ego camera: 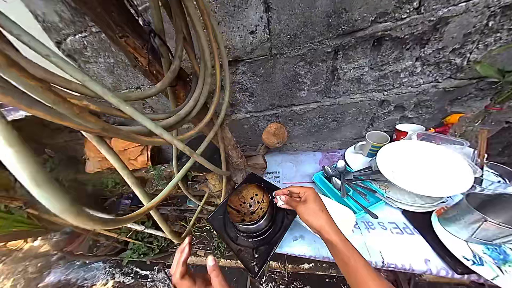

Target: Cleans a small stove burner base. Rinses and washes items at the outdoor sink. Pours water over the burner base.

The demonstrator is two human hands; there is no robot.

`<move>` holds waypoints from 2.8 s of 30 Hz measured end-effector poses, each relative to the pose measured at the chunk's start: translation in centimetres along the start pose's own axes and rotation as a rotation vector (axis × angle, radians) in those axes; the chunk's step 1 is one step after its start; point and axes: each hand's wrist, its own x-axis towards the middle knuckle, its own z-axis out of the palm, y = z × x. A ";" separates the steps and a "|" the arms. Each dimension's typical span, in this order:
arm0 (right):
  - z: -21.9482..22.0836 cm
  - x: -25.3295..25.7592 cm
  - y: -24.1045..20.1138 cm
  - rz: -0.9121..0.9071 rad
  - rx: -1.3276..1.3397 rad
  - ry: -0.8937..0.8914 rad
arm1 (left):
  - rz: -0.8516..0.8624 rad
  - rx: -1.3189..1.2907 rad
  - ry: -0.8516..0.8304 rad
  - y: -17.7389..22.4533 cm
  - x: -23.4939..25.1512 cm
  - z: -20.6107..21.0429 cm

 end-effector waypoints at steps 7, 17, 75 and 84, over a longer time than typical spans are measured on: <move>1.8 0.1 0.4 -0.074 -0.222 0.100 | 0.107 0.471 -0.938 1.7 10.3 8.2; 4.2 -0.8 1.6 -0.266 -0.375 0.280 | 0.023 0.492 -1.062 0.6 9.0 9.7; 3.1 -2.4 -0.5 -0.061 -0.447 -0.280 | 0.035 0.533 -0.996 0.6 8.2 9.7; 3.6 -2.3 0.1 -0.079 -0.242 -0.203 | 0.042 0.530 -0.984 0.6 8.1 9.6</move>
